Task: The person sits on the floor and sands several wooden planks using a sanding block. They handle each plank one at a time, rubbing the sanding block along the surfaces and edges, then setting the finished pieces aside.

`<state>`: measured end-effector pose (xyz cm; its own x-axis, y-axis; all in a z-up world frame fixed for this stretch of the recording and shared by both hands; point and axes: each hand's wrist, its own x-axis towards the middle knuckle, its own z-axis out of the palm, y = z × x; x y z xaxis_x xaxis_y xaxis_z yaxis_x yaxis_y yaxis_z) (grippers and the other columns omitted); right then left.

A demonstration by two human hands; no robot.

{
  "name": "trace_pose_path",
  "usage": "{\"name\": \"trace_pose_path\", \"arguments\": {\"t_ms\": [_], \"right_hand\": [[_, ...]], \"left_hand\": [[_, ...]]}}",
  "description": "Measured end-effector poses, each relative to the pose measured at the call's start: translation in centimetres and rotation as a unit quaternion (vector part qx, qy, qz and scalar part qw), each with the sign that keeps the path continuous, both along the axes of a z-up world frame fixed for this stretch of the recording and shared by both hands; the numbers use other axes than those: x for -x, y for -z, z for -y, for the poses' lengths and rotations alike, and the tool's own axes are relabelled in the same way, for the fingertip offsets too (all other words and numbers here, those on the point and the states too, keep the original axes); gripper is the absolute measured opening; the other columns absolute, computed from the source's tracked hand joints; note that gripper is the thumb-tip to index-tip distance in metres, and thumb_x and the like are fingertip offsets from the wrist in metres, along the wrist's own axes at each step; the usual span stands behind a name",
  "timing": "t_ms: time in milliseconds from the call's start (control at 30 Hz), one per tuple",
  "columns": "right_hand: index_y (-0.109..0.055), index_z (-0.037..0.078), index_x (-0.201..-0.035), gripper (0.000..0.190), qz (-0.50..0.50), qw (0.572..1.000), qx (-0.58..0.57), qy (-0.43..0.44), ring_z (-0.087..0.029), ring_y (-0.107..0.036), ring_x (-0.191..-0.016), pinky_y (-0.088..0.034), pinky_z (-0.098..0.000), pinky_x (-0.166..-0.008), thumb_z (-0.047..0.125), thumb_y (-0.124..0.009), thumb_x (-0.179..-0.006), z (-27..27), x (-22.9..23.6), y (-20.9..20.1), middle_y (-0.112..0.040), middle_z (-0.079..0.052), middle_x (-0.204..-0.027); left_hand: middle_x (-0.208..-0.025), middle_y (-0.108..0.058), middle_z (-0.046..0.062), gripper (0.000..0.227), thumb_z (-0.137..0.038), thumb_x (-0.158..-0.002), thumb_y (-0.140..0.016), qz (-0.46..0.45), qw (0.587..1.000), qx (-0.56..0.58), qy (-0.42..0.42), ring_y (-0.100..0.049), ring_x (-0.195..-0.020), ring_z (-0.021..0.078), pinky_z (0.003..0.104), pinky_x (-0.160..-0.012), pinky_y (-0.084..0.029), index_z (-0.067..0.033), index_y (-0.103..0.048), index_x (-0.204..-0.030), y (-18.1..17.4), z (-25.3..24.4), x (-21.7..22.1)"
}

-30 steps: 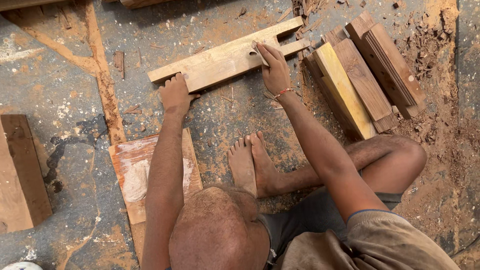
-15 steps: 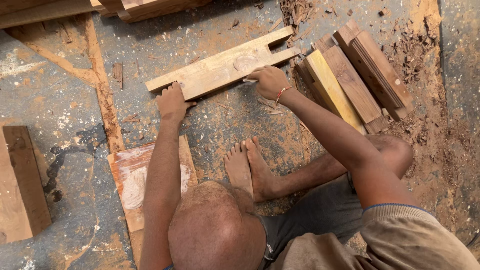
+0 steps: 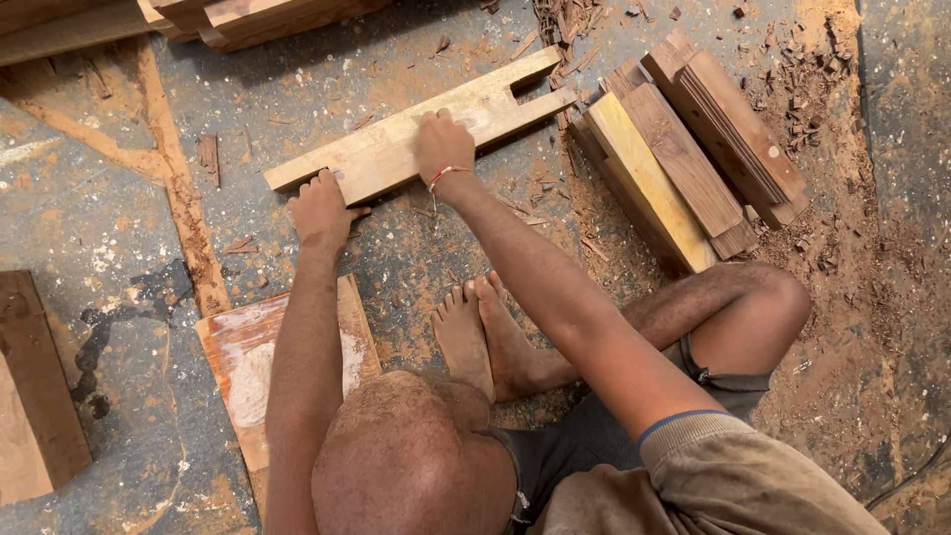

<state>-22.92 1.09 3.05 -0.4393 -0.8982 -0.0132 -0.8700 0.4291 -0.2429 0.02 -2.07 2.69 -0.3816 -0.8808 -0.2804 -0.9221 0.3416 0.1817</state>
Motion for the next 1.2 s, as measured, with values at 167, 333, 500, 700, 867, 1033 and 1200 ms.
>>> {"name": "trace_pose_path", "arguments": {"t_ms": [167, 333, 500, 700, 867, 1033, 1200], "right_hand": [[-0.069, 0.005, -0.107, 0.024, 0.214, 0.973, -0.083, 0.002, -0.024, -0.07, -0.09, -0.059, -0.0374, -0.08, 0.026, -0.06, -0.101, 1.2, 1.3, -3.2, -0.073, -0.011, -0.101], [-0.067, 0.004, -0.134, 0.037, 0.225, 0.954, 0.19, -0.058, -0.024, -0.066, -0.116, -0.055, -0.0375, -0.099, 0.005, -0.054, -0.1, -4.0, 8.7, -4.4, -0.069, -0.013, -0.132], [-0.064, 0.005, -0.14, 0.053, -0.072, 0.958, 0.139, -0.241, -0.03, -0.054, -0.135, -0.042, -0.0413, -0.116, 0.001, -0.061, -0.087, -6.5, 8.6, -1.5, -0.062, -0.011, -0.141], [-0.066, 0.007, -0.138, 0.041, 0.008, 0.952, 0.02, -0.306, -0.028, -0.052, -0.137, -0.04, -0.0416, -0.119, 0.005, -0.062, -0.097, -8.7, 10.7, -3.1, -0.064, -0.009, -0.14], [-0.079, 0.027, -0.115, 0.028, -0.003, 0.909, -0.14, -0.393, -0.015, -0.056, -0.127, -0.027, -0.0461, -0.125, 0.01, -0.062, -0.1, -4.9, 14.1, -8.4, -0.074, 0.006, -0.127], [-0.082, 0.036, -0.109, 0.054, -0.049, 0.885, -0.059, -0.459, -0.015, -0.056, -0.127, -0.019, -0.0491, -0.121, -0.008, -0.059, -0.087, 0.2, 12.9, -8.4, -0.076, 0.013, -0.124], [-0.079, 0.034, -0.11, 0.029, -0.011, 0.877, -0.093, -0.472, -0.016, -0.058, -0.119, -0.02, -0.0517, -0.119, 0.014, -0.071, -0.092, -0.1, 14.6, -6.9, -0.074, 0.01, -0.123]], "left_hand": [[-0.114, -0.069, 0.013, 0.082, -0.055, -0.064, -0.095, 0.005, 1.0, -0.002, -0.004, -0.064, -0.109, 0.0328, 0.051, -0.087, -0.05, -0.0045, -0.058, -0.118, -0.7, 0.1, 0.9], [-0.114, -0.07, 0.014, 0.084, -0.056, -0.067, -0.094, -0.011, 1.0, 0.013, 0.0, -0.064, -0.11, 0.0331, 0.051, -0.088, -0.051, -0.0035, -0.058, -0.122, -0.2, -0.7, -0.4], [-0.112, -0.069, 0.014, 0.091, -0.057, -0.063, -0.094, 0.007, 1.0, 0.003, 0.005, -0.063, -0.109, 0.0324, 0.053, -0.089, -0.049, -0.0032, -0.056, -0.126, -0.4, 1.4, 0.2], [-0.115, -0.069, 0.013, 0.086, -0.057, -0.067, -0.092, -0.001, 1.0, -0.009, 0.009, -0.063, -0.111, 0.032, 0.052, -0.089, -0.05, -0.0033, -0.058, -0.124, -0.5, 0.0, -0.4], [-0.113, -0.069, 0.013, 0.085, -0.06, -0.069, -0.09, 0.012, 1.0, -0.005, 0.01, -0.064, -0.109, 0.0311, 0.051, -0.088, -0.051, -0.0036, -0.058, -0.124, -0.6, -0.3, 0.2], [-0.113, -0.069, 0.012, 0.088, -0.06, -0.065, -0.092, 0.011, 1.0, 0.001, 0.012, -0.064, -0.108, 0.0306, 0.051, -0.085, -0.051, -0.0045, -0.058, -0.124, -0.7, -0.3, -0.3], [-0.112, -0.07, 0.012, 0.086, -0.061, -0.067, -0.091, -0.005, 1.0, -0.015, 0.005, -0.065, -0.108, 0.0305, 0.05, -0.086, -0.051, -0.0045, -0.059, -0.123, -0.4, -0.3, -0.2]]}}
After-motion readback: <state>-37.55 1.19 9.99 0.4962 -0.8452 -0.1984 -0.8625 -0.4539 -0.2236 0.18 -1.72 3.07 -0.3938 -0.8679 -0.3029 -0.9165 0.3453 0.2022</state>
